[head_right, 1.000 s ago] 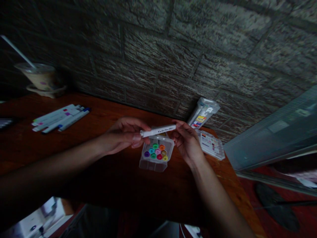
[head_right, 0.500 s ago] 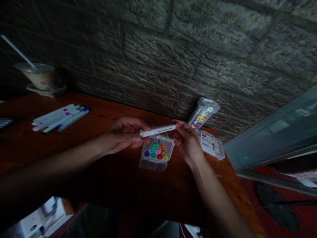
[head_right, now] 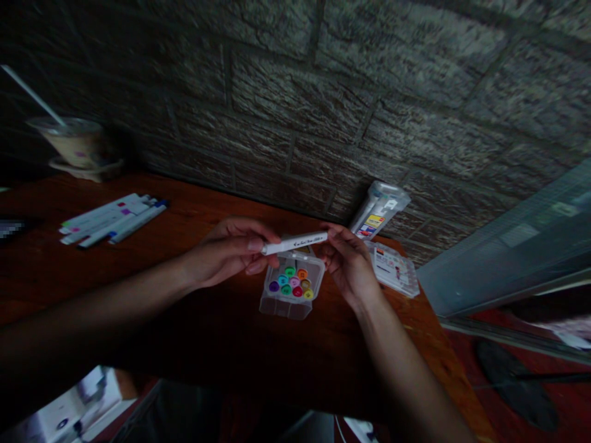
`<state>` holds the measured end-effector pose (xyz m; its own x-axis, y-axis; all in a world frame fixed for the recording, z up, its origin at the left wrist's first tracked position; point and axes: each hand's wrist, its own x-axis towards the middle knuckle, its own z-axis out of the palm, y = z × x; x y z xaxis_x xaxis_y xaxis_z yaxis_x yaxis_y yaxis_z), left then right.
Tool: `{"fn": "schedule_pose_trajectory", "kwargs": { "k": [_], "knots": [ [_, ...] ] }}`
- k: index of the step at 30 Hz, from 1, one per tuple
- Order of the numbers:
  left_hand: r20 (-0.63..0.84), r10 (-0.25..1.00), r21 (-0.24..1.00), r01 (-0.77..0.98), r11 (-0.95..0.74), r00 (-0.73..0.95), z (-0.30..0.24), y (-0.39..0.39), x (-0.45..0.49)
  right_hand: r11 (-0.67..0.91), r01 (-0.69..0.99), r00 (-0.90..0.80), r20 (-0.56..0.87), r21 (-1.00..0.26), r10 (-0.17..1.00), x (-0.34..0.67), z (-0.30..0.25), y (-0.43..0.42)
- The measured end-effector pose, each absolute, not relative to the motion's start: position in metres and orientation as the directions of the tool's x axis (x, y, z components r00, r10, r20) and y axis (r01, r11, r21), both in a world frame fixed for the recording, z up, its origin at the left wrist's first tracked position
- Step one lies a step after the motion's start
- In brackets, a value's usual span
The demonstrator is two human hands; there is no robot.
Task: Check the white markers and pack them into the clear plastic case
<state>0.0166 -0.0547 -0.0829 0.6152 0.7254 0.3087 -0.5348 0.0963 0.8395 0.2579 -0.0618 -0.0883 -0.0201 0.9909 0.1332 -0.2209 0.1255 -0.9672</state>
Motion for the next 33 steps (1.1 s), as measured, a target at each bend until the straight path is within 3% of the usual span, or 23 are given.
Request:
{"fn": "schedule_pose_trajectory", "kwargs": {
  "k": [25, 28, 33],
  "knots": [
    [0.337, 0.737, 0.858, -0.513, 0.015, 0.586, -0.082, -0.057, 0.021, 0.129, -0.253, -0.016, 0.137, -0.959, 0.99, 0.254, -0.085, -0.063],
    [0.33, 0.789, 0.848, -0.531, -0.007, 0.517, -0.079, -0.056, 0.022, 0.122, -0.283, 0.014, 0.123, -0.951, 0.992, 0.255, -0.083, -0.065],
    [0.28, 0.934, 0.886, -0.435, -0.163, 0.221, -0.081, -0.045, 0.021, 0.265, -0.234, 0.137, 0.238, -0.935, 0.962, 0.254, -0.076, -0.071]
  ]
}}
